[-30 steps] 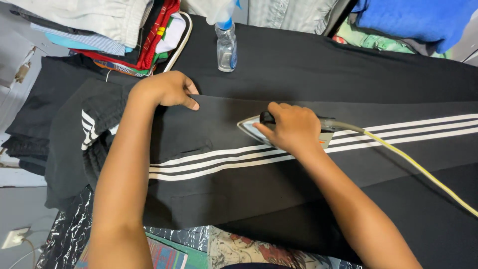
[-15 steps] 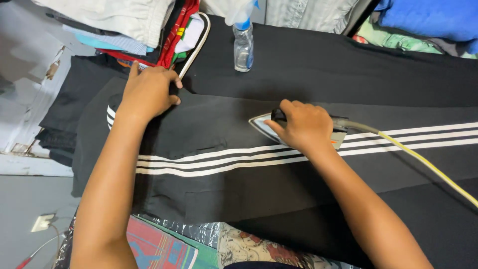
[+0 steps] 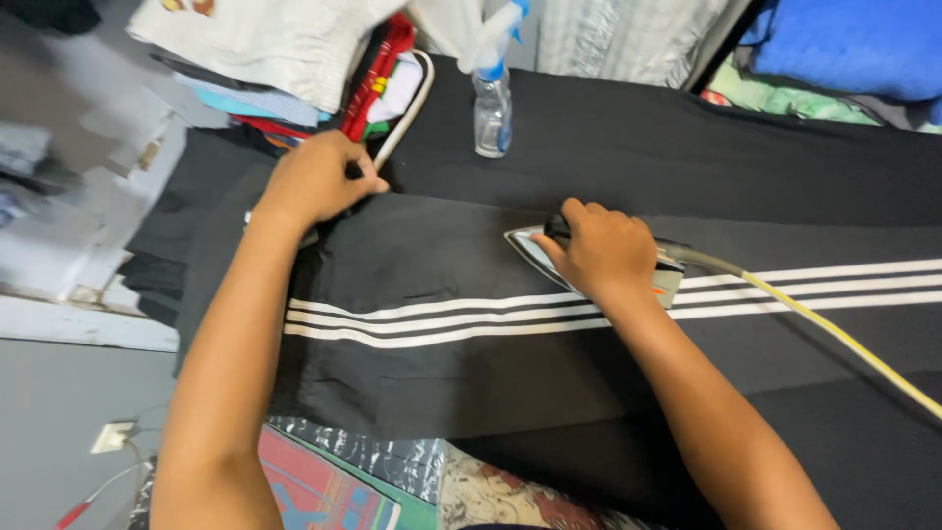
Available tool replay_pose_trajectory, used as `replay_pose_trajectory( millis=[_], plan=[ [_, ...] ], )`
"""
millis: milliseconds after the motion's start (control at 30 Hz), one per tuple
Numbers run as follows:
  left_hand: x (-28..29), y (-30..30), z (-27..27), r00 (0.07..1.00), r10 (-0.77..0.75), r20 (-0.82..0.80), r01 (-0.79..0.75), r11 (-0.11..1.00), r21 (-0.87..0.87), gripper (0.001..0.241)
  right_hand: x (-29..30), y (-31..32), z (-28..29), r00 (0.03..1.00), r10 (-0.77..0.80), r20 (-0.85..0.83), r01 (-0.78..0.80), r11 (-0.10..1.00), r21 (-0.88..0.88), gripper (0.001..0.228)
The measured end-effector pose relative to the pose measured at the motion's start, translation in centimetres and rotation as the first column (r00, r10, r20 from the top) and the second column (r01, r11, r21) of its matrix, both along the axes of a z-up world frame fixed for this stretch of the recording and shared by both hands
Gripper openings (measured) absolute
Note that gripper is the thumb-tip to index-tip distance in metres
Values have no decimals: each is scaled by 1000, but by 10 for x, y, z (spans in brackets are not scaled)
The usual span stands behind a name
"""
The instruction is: The person irons a pair of black pants with white stripes on an ironing board. They use a spray bottle to moisten the fabric and repeatedly smooth the pants with their hands while moving the iron back and forth.
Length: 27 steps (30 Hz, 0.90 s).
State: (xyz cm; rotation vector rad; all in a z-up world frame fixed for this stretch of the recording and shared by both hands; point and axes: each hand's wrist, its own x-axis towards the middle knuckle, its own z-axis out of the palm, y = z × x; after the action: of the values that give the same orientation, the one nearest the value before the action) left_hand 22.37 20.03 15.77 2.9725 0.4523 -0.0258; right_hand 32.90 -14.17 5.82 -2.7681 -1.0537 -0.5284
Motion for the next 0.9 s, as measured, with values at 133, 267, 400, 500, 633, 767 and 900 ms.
replay_pose_trajectory(
  millis=[133,267,400,500,633,767,900],
  plan=[
    [-31,-5,9,994,-68,82,74,994,-78,40,-6,-2,11,1000,13,-9,-13,1000,-22,43],
    [-47,5,-6,998,-51,-45,57,989,139,67,-8,-7,11,997,72,-27,-73,997,-23,42],
    [-56,-2,20,994,76,-75,-84,992,-98,54,-8,-7,9,997,80,-16,-80,997,15,43],
    [-57,20,7,989,109,101,-78,958,-278,44,-7,-7,6,997,80,9,-80,996,39,43],
    [-54,51,-7,961,180,208,-93,924,-371,32,-6,-6,0,997,75,27,-76,996,49,45],
    [-43,72,-18,947,250,200,-153,901,-405,26,-8,-7,7,998,66,21,-67,997,37,47],
    [-30,98,-44,948,255,192,-172,915,-364,23,-9,-6,8,998,56,10,-56,998,30,48]
  ],
)
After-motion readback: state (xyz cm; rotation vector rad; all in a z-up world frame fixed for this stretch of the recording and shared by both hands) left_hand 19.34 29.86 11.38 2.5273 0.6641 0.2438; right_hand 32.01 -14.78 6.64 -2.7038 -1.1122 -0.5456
